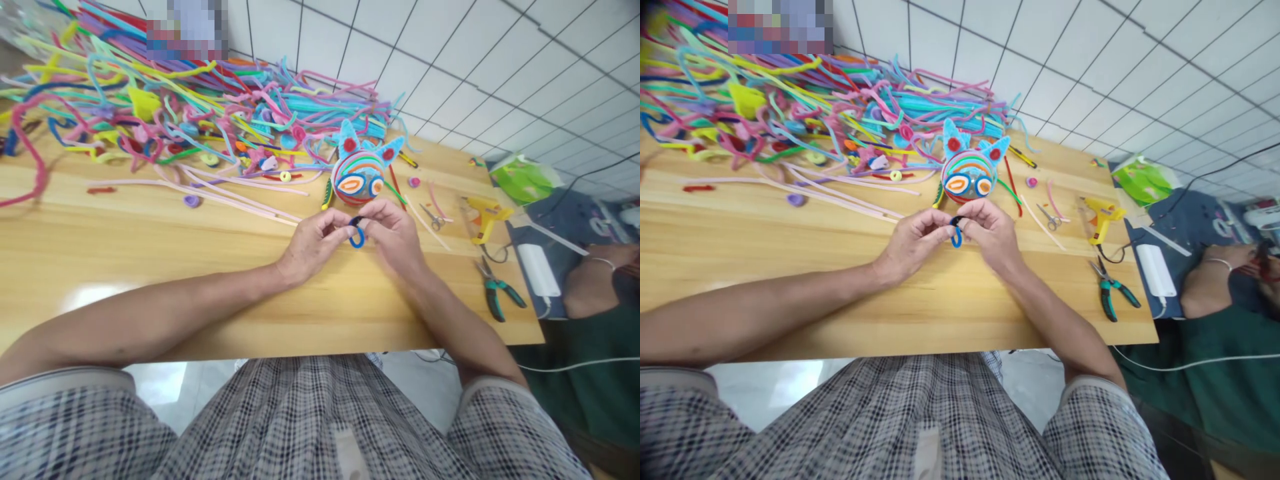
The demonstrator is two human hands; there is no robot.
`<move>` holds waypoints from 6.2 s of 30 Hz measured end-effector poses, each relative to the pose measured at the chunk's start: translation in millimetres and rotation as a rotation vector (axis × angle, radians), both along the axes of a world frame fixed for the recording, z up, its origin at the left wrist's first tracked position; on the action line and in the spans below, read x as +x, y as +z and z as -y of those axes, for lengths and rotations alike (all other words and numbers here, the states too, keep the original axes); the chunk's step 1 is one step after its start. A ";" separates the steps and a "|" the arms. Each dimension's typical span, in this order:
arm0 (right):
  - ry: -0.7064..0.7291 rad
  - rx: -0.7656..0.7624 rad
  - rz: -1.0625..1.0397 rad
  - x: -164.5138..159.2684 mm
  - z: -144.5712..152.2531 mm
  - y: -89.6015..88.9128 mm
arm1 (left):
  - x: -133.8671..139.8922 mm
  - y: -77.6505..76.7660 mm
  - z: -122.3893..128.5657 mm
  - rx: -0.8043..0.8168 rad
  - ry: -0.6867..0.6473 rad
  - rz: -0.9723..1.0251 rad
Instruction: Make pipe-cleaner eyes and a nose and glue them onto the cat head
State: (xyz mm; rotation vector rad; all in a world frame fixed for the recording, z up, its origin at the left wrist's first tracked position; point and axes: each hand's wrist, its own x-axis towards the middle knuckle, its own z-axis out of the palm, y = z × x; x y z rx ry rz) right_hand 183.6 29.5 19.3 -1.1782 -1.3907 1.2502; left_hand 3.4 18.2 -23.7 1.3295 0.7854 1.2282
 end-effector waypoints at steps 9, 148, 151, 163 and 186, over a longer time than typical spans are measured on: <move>-0.145 -0.071 -0.249 -14.4 19.3 -22.2 | 2.9 -9.8 0.0 -0.016 0.032 -0.033; 0.168 0.281 0.461 23.7 5.2 9.1 | -3.1 -7.4 1.2 0.197 -0.016 -0.369; 0.255 0.280 0.553 30.6 3.9 18.0 | -2.7 -7.5 1.0 0.195 -0.043 -0.383; -0.053 0.065 0.075 5.6 9.8 -14.0 | -0.8 -7.7 0.2 0.126 0.044 -0.316; 0.333 0.021 0.371 26.2 4.6 16.1 | -3.7 0.8 2.0 0.079 -0.158 -0.410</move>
